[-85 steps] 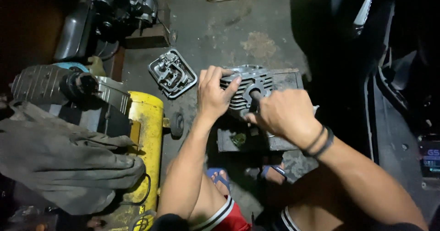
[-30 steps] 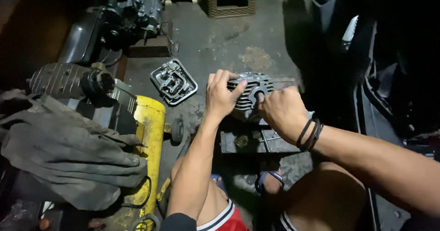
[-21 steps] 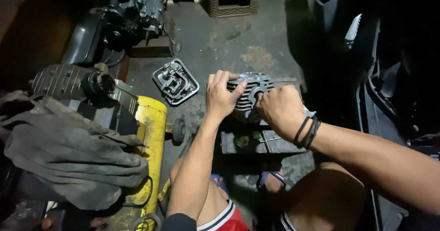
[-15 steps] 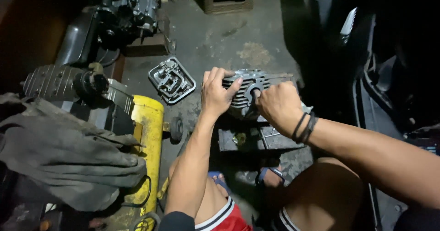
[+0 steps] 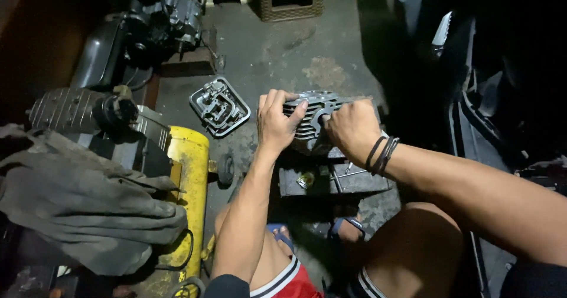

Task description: Manually lapping engine valves by rotating the valve stem within the cylinder head to ensure a proper seal.

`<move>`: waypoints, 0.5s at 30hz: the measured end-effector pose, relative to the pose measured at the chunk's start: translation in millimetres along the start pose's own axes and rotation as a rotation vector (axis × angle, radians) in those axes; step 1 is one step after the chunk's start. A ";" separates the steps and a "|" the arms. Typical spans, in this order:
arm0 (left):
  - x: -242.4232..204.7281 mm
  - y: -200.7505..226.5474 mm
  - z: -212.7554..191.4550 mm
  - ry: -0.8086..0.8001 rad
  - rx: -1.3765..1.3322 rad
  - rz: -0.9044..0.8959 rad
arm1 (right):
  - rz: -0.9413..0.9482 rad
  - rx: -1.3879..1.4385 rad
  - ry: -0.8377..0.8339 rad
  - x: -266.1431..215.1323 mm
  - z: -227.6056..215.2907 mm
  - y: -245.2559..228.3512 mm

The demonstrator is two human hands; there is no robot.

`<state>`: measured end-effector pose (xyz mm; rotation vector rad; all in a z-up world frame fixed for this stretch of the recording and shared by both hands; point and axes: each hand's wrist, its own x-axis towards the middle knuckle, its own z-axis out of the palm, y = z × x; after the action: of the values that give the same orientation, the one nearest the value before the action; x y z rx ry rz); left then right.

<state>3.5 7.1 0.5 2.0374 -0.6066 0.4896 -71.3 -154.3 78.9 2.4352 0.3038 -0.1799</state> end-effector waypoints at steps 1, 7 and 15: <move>4.1 0.5 1.9 0.000 -0.002 0.006 | 0.006 -0.002 0.001 -3.5 -7.0 1.7; -3.4 3.1 -3.1 -0.020 -0.020 -0.012 | -0.052 0.010 0.000 -16.9 -12.8 -6.3; 0.1 -1.9 -2.4 -0.036 -0.037 -0.005 | 0.005 0.001 0.067 -21.7 -1.9 -10.8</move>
<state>4.5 10.0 0.5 2.0164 -0.6273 0.4364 -95.0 -148.7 78.3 2.4466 0.3271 -0.0966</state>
